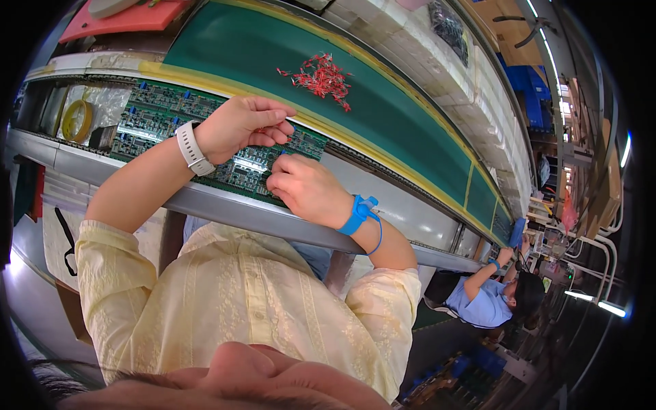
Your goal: The person inserts small red electronic components into a printed circuit board by hand.
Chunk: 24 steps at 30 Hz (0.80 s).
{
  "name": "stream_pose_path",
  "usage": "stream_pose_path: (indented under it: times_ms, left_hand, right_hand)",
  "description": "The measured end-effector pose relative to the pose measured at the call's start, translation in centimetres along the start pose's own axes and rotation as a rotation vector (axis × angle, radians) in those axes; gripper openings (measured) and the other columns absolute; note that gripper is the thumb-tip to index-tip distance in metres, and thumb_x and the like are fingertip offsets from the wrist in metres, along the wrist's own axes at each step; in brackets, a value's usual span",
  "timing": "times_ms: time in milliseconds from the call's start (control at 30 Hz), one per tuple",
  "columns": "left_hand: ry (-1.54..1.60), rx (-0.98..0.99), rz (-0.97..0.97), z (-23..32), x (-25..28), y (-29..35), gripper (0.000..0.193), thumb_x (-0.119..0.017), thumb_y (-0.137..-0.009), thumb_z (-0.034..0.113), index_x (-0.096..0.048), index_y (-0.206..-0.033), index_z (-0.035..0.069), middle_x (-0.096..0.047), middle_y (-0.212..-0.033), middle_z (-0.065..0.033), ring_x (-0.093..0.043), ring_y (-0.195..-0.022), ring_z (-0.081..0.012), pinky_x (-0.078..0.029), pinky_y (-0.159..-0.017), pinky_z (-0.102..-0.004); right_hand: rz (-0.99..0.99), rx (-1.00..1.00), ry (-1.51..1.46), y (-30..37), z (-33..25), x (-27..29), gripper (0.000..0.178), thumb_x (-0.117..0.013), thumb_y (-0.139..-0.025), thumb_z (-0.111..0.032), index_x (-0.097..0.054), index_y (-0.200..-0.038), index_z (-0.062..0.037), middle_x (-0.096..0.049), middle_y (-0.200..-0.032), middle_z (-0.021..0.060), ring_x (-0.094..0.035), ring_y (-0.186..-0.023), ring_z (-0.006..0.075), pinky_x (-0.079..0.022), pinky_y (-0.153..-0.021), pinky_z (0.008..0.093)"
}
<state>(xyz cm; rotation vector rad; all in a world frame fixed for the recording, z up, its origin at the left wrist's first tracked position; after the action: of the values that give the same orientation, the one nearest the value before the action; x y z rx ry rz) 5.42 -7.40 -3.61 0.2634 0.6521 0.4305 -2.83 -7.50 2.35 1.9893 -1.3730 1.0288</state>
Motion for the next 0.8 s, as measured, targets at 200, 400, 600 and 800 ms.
stream_pose_path:
  times_ms: [200, 400, 600, 800]
  left_hand:
    - [0.04, -0.039, -0.015, 0.02, -0.09, -0.08, 0.02, -0.052, -0.09, 0.016, -0.055, -0.103, 0.002, -0.062, -0.086, -0.0056, -0.059, -0.073, -0.0087, -0.049, -0.065, -0.0201]
    - [0.009, -0.032, -0.026, -0.14, 0.01, -0.27, 0.014, -0.055, -0.088, 0.016, -0.055, -0.093, 0.002, -0.062, -0.081, -0.0065, -0.059, -0.069, -0.0098, -0.049, -0.06, -0.02]
    - [-0.006, -0.013, -0.047, -0.51, -0.09, -0.39, 0.015, -0.055, -0.088, 0.019, -0.054, -0.094, 0.005, -0.062, -0.083, -0.0049, -0.058, -0.068, -0.0074, -0.048, -0.062, -0.0183]
    - [0.004, -0.027, -0.056, -0.49, -0.23, -0.42, 0.014, -0.054, -0.088, 0.016, -0.052, -0.096, 0.004, -0.062, -0.088, -0.0074, -0.059, -0.072, -0.0091, -0.049, -0.063, -0.0193]
  right_hand:
    - [0.006, 0.006, 0.011, -0.02, -0.1, 0.04, 0.011, -0.064, -0.07, -0.003, -0.059, -0.08, -0.0057, -0.052, -0.084, 0.0065, -0.054, -0.077, 0.0236, -0.046, -0.065, 0.0332]
    - [0.025, 0.012, 0.034, -0.06, -0.13, -0.14, 0.012, -0.064, -0.069, -0.003, -0.059, -0.079, -0.007, -0.052, -0.084, 0.0059, -0.054, -0.077, 0.0233, -0.046, -0.065, 0.0331]
    - [0.082, 0.06, 0.101, 0.05, -0.63, -0.09, 0.014, -0.065, -0.067, -0.003, -0.059, -0.078, -0.0081, -0.053, -0.082, 0.0051, -0.054, -0.075, 0.0226, -0.046, -0.063, 0.0329]
    - [0.104, 0.09, 0.18, 0.25, -0.95, -0.35, 0.017, -0.065, -0.064, -0.001, -0.059, -0.078, -0.008, -0.054, -0.079, 0.0049, -0.054, -0.072, 0.0223, -0.046, -0.06, 0.0322]
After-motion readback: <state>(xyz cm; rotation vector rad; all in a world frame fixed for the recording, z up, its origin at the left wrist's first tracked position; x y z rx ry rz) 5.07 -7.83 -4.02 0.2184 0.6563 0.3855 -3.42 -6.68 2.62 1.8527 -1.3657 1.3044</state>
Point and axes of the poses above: each hand's wrist, its own y-axis away from the middle knuckle, its own x-axis out of the back of the hand, z = x × y, the point moved 10 cm from there along -y, towards the middle knuckle
